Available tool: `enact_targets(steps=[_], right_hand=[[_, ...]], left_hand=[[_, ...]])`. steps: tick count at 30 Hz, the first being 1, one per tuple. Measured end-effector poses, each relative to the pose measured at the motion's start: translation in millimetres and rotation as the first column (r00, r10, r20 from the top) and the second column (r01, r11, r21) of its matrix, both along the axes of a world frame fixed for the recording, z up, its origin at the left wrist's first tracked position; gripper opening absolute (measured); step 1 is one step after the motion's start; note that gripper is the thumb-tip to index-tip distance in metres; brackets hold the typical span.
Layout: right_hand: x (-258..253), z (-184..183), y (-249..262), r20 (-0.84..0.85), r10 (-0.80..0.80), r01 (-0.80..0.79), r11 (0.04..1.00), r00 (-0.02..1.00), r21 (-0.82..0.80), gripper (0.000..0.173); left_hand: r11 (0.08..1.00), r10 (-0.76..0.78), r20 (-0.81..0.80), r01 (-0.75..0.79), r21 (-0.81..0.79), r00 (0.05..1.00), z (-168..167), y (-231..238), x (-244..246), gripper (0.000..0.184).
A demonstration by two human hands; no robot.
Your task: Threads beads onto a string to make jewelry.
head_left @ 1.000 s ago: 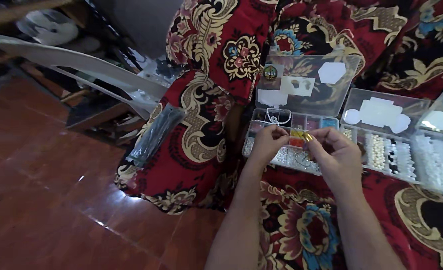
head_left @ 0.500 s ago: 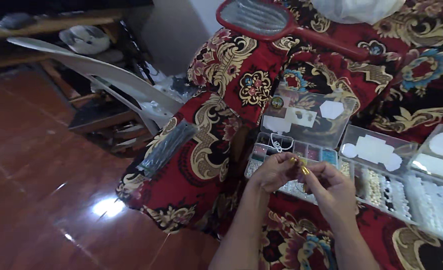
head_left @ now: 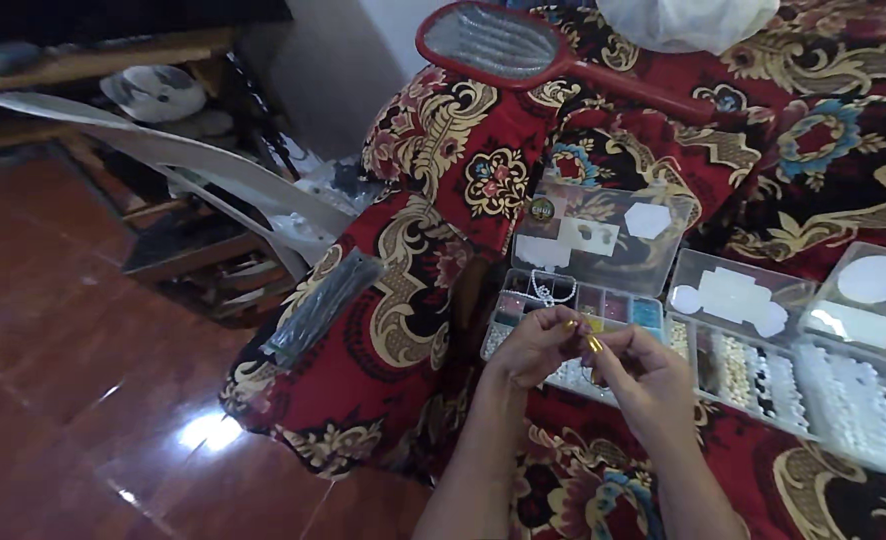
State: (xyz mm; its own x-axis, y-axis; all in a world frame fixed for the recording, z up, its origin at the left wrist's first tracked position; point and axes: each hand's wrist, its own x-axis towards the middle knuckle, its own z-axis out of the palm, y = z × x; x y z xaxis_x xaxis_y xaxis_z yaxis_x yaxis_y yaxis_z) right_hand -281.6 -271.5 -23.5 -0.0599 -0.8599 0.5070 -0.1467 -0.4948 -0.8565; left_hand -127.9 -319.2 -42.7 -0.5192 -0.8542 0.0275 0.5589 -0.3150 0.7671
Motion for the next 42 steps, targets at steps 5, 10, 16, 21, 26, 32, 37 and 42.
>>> enact_targets(steps=[5,10,16,21,26,32,37,42], right_hand=[[-1.0,-0.1,0.0,-0.006,0.005,-0.005,1.0,1.0,-0.01,0.009],[0.5,1.8,1.1,0.012,0.018,-0.018,1.0,1.0,-0.001,0.008],[2.7,2.5,2.1,0.027,0.005,-0.006,0.999,1.0,0.034,0.007],[2.0,4.6,2.7,0.016,-0.003,0.002,0.999,1.0,0.05,0.007],[1.2,4.4,2.5,0.009,0.002,-0.002,0.999,1.0,0.053,0.006],[1.4,3.8,2.2,-0.002,-0.003,0.003,0.998,1.0,0.055,0.006],[1.4,3.6,1.7,0.005,-0.006,0.005,0.998,1.0,0.069,0.007],[1.6,4.5,2.3,-0.008,-0.015,0.016,0.997,1.0,0.077,0.007]], left_hand=[[1.0,-0.006,-0.063,0.005,-0.026,0.998,-7.1,-1.9,1.5,0.006],[0.999,-0.02,-0.091,0.018,-0.032,0.996,-8.3,-1.9,1.8,0.002],[0.996,0.013,-0.052,-0.017,-0.085,0.999,-7.3,-1.8,-0.3,0.006],[0.988,0.099,-0.034,-0.103,-0.118,0.994,-3.1,0.0,-1.4,0.016],[0.974,0.146,-0.013,-0.146,-0.175,0.989,-3.0,-0.3,-1.5,0.019],[0.967,0.164,-0.024,-0.165,-0.191,0.986,-4.2,-1.9,-1.8,0.023],[0.964,0.169,-0.017,-0.168,-0.204,0.986,-3.8,-3.0,-0.7,0.022],[0.961,0.168,-0.032,-0.171,-0.216,0.985,-4.7,-3.4,-0.4,0.019]])
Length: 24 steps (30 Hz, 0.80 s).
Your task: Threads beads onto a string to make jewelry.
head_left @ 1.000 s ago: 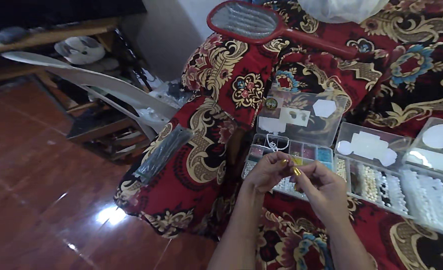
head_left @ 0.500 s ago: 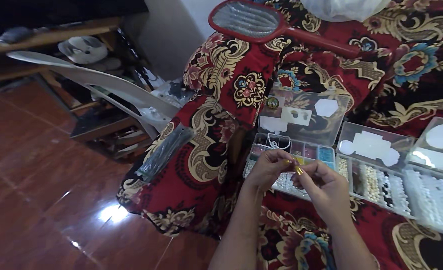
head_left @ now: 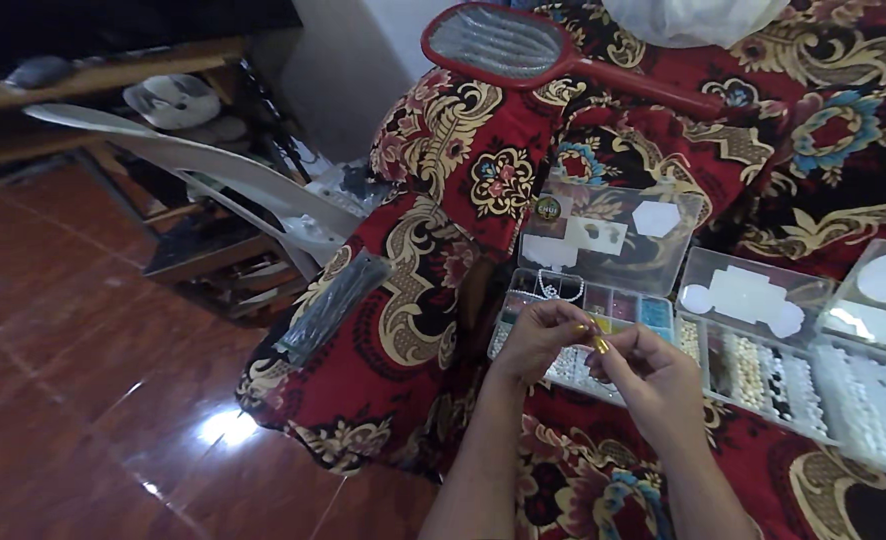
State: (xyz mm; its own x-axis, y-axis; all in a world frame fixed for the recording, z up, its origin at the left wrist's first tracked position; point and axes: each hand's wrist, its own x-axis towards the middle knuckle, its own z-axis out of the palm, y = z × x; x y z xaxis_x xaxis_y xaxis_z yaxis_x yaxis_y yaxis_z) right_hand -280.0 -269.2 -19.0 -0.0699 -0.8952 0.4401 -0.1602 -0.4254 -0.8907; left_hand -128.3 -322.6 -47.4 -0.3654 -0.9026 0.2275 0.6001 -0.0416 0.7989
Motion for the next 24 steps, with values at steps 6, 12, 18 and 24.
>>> enact_targets(steps=[6,12,18,24], right_hand=[[-0.1,-0.8,-0.1,0.006,0.005,-0.005,1.0,1.0,0.0,0.007],[-0.5,-0.7,0.3,-0.013,0.002,-0.001,1.0,1.0,0.018,0.007],[-1.1,-1.0,0.4,-0.006,0.01,-0.01,1.0,1.0,0.01,0.007],[-1.1,-1.1,0.4,-0.005,0.013,-0.013,1.0,1.0,0.011,0.006]], left_hand=[[1.0,0.009,0.039,-0.008,-0.018,0.999,0.7,0.9,0.0,0.021],[1.0,0.004,0.04,-0.003,-0.03,0.999,1.2,0.7,0.7,0.021],[1.0,0.015,0.059,-0.013,-0.025,0.998,2.9,1.5,0.6,0.022],[1.0,0.015,0.06,-0.015,-0.013,0.998,3.3,1.8,0.4,0.022]])
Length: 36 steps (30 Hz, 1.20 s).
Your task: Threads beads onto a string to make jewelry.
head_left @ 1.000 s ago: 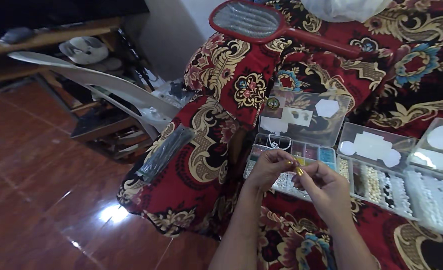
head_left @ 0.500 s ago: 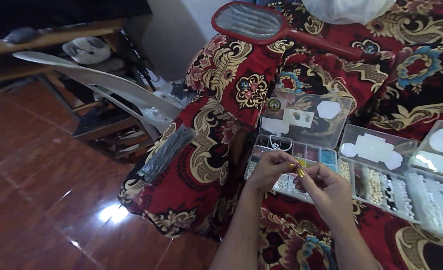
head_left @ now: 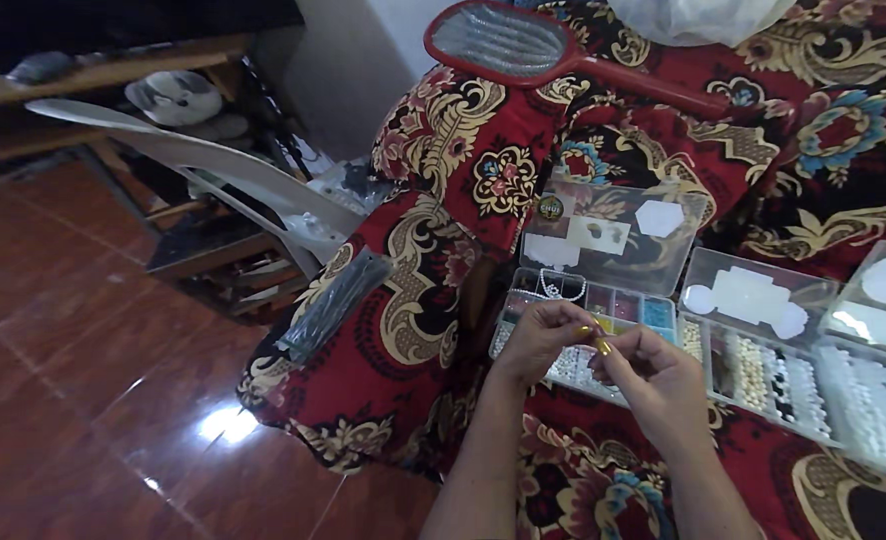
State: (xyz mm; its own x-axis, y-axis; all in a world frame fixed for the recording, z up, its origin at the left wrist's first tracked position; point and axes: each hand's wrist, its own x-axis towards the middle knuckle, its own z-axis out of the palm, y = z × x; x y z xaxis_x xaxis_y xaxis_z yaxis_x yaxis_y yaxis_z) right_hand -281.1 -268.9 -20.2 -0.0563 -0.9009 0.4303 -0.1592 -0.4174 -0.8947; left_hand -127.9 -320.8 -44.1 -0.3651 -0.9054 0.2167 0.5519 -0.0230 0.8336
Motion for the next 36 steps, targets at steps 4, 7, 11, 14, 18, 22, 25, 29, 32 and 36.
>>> enact_targets(steps=[4,7,11,14,18,22,25,29,32,36], right_hand=[[-0.1,0.3,0.0,-0.007,0.002,-0.002,1.0,1.0,0.006,0.007],[-0.1,1.3,0.4,-0.006,-0.004,0.004,0.999,1.0,0.034,0.007],[-0.4,1.9,0.9,0.001,-0.011,0.011,0.998,1.0,0.061,0.007],[-0.8,2.4,1.0,-0.005,-0.017,0.017,0.997,1.0,0.072,0.007],[-2.6,4.3,0.6,-0.031,-0.036,0.038,0.994,0.999,0.098,0.007],[-5.6,4.9,-0.9,-0.032,-0.015,0.019,0.992,0.999,0.128,0.007],[-7.7,6.1,-1.1,-0.02,0.005,-0.002,0.988,1.0,0.155,0.009],[-9.4,5.9,-1.7,-0.049,0.014,-0.008,0.991,0.999,0.132,0.015],[-9.3,5.9,-1.5,-0.085,0.006,0.004,0.993,0.996,0.119,0.016],[-8.7,6.2,-1.1,-0.085,-0.006,0.016,0.993,0.996,0.116,0.013]], left_hand=[[1.0,-0.004,0.0,0.004,-0.001,1.0,-1.3,-0.7,0.5,0.022],[1.0,-0.008,0.002,0.008,-0.012,1.0,-1.7,-0.9,0.7,0.022],[0.999,-0.019,0.004,0.02,-0.033,1.0,-3.3,-2.0,1.4,0.022],[0.999,-0.018,0.019,0.019,-0.041,1.0,-3.4,-2.3,1.6,0.022],[0.998,-0.003,0.08,0.008,-0.068,0.997,-3.0,-2.6,2.1,0.022],[0.996,0.026,0.134,-0.014,-0.086,0.991,-2.5,-2.5,1.9,0.021],[0.996,0.045,0.147,-0.033,-0.084,0.988,-2.4,-2.9,1.9,0.02],[0.995,0.068,0.142,-0.057,-0.082,0.988,-2.5,-3.1,2.2,0.02],[0.995,0.072,0.142,-0.061,-0.082,0.987,-2.6,-2.7,3.1,0.019],[0.995,0.064,0.129,-0.053,-0.083,0.99,-3.8,-3.7,3.1,0.018]])
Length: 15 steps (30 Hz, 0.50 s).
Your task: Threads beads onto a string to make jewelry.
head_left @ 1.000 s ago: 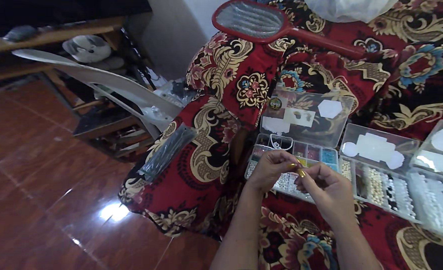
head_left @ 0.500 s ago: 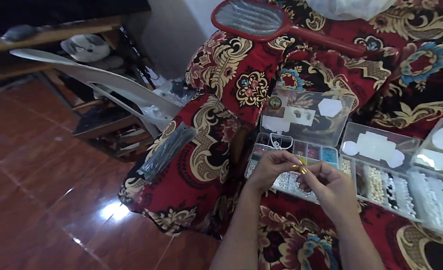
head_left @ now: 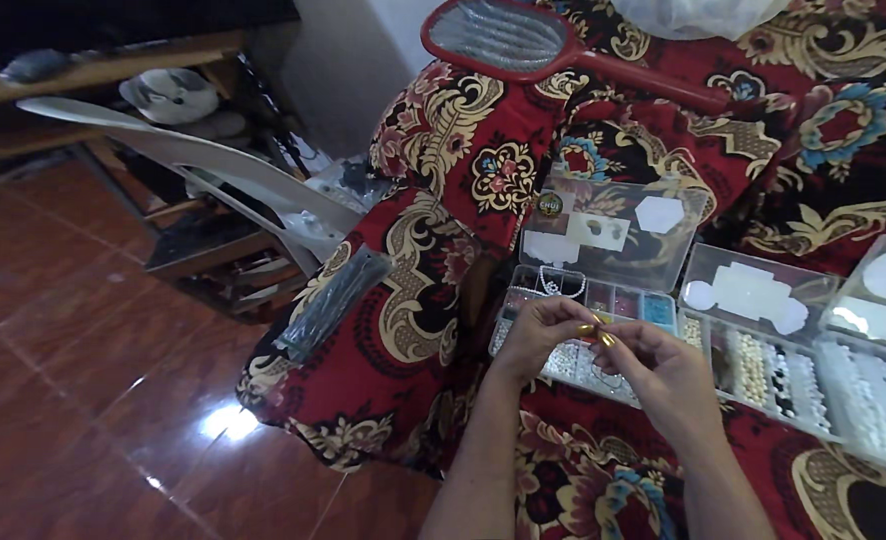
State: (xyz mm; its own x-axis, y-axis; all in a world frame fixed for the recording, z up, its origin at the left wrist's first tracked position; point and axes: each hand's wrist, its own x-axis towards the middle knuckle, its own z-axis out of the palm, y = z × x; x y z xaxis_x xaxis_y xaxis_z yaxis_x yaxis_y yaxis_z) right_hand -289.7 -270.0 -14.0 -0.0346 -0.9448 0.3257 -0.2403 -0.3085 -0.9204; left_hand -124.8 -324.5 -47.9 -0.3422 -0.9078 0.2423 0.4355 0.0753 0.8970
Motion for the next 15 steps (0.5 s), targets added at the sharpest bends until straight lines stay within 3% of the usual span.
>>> enact_targets(steps=[15], right_hand=[[-0.8,-3.5,-2.1,-0.028,-0.014,0.012,0.999,1.0,-0.041,0.012]], left_hand=[[1.0,0.01,0.037,-0.009,-0.02,0.999,2.6,0.7,-2.8,0.02]])
